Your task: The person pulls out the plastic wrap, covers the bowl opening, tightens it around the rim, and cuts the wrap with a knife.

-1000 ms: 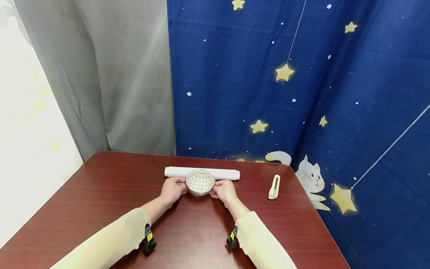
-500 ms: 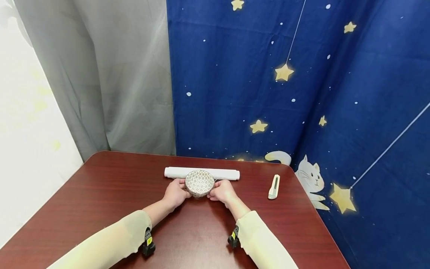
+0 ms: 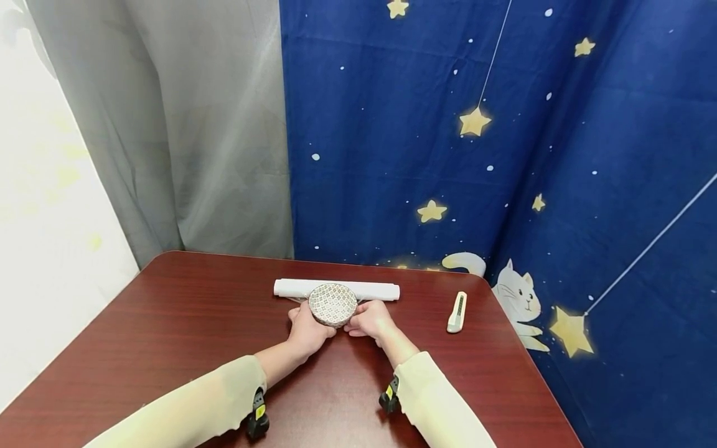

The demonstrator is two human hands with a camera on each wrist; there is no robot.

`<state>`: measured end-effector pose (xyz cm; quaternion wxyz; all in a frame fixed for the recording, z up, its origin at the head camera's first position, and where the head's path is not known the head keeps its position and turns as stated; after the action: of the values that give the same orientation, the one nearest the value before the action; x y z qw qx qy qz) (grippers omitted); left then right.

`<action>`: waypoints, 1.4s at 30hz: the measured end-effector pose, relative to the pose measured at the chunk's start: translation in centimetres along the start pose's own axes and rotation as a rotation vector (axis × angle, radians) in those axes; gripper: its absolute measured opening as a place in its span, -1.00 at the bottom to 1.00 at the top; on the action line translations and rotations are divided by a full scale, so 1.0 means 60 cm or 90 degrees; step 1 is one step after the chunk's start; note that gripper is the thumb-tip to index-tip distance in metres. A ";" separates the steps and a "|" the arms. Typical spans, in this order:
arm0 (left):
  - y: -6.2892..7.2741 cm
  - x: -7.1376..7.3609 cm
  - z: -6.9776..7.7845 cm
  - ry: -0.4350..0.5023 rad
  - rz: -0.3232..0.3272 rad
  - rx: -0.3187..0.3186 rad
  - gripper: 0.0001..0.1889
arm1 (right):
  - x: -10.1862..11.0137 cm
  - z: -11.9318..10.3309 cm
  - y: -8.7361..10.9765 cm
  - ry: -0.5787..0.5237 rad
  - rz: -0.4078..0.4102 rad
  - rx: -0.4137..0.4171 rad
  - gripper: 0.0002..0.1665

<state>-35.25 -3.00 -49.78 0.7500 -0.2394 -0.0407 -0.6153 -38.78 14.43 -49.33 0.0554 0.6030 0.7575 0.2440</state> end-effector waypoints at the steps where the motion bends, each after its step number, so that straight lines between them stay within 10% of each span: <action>1: 0.001 -0.002 0.000 0.003 0.010 0.008 -0.08 | 0.001 0.001 0.000 -0.002 0.000 -0.002 -0.65; 27: 0.026 -0.019 0.001 0.107 0.113 0.064 0.09 | 0.001 0.002 0.012 -0.039 -0.019 -0.045 -0.66; 42: 0.023 -0.028 0.004 0.049 0.117 0.045 0.33 | 0.000 0.020 0.009 -0.055 -0.050 -0.106 -0.76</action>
<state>-34.31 -1.19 -50.57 0.8122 -0.1916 -0.0117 -0.5508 -37.85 14.90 -50.13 0.1475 0.5762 0.7546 0.2773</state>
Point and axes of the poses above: each hand's wrist, its own y-axis away from the middle knuckle, its own x-axis out of the back of the hand, z = x × y, the point moved 6 cm from there along -y, towards the middle knuckle, and after that the axes turned 15 degrees about -x, right-handed, at the moved point
